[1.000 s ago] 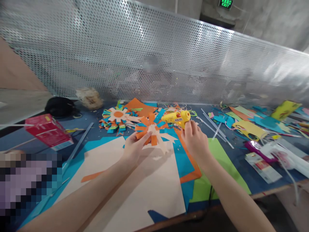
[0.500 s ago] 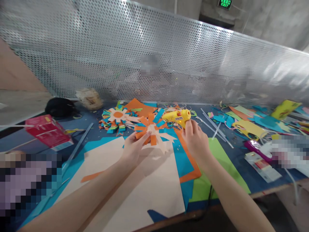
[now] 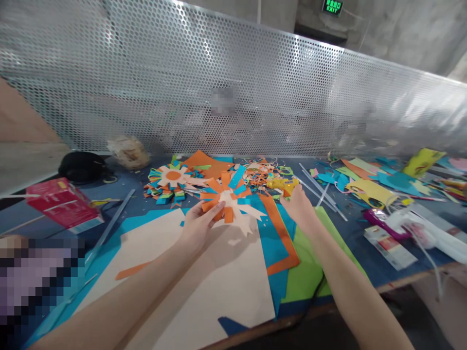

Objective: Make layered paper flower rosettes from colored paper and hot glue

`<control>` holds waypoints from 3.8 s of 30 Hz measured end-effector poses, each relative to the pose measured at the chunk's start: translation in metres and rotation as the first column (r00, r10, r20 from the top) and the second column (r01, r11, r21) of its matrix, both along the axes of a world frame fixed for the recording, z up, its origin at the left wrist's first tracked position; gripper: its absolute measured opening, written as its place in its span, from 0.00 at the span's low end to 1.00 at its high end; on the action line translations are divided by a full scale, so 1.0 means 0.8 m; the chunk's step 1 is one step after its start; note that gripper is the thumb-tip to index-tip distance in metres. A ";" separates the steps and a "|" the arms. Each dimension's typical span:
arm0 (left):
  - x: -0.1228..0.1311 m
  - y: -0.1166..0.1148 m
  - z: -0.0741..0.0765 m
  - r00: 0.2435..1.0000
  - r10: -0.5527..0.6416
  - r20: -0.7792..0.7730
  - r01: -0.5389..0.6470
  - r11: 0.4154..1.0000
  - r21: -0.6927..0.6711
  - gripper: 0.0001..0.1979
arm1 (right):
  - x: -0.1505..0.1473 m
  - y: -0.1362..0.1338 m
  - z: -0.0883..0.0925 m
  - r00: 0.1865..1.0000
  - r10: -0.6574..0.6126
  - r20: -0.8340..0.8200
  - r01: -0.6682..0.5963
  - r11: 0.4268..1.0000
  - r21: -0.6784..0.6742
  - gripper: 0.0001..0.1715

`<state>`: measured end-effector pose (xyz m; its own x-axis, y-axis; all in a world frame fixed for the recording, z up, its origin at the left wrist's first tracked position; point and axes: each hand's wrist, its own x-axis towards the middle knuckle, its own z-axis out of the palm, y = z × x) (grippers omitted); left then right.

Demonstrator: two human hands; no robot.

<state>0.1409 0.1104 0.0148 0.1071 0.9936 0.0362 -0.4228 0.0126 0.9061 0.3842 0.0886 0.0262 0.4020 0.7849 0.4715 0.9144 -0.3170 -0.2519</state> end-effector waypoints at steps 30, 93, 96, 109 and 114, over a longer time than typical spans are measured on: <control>0.014 -0.029 0.009 0.968 -0.248 -0.033 0.248 0.969 -0.001 0.17 | -0.078 -0.053 0.051 0.711 0.703 0.020 -0.612 0.605 0.510 0.10; 0.010 -0.033 0.011 0.966 -0.156 -0.205 0.204 0.949 0.239 0.10 | -0.071 -0.047 0.049 0.587 0.779 -0.221 -0.605 0.603 0.521 0.15; 0.010 -0.035 0.018 0.972 -0.154 -0.177 0.189 0.961 0.203 0.10 | -0.073 -0.052 0.056 0.579 0.801 -0.155 -0.673 0.576 0.465 0.08; 0.009 -0.038 0.021 0.970 -0.156 -0.185 0.187 0.969 0.164 0.10 | -0.074 -0.050 0.058 0.608 0.777 -0.167 -0.644 0.605 0.468 0.03; 0.008 -0.040 0.022 0.967 -0.150 -0.206 0.187 0.966 0.176 0.10 | -0.073 -0.048 0.058 0.624 0.763 -0.171 -0.623 0.618 0.479 0.04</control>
<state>0.1473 0.0785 0.0321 0.2960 0.9366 0.1878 -0.2505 -0.1136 0.9614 0.3259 0.0502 0.0730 -0.0164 0.7005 0.7135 0.6495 0.5500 -0.5251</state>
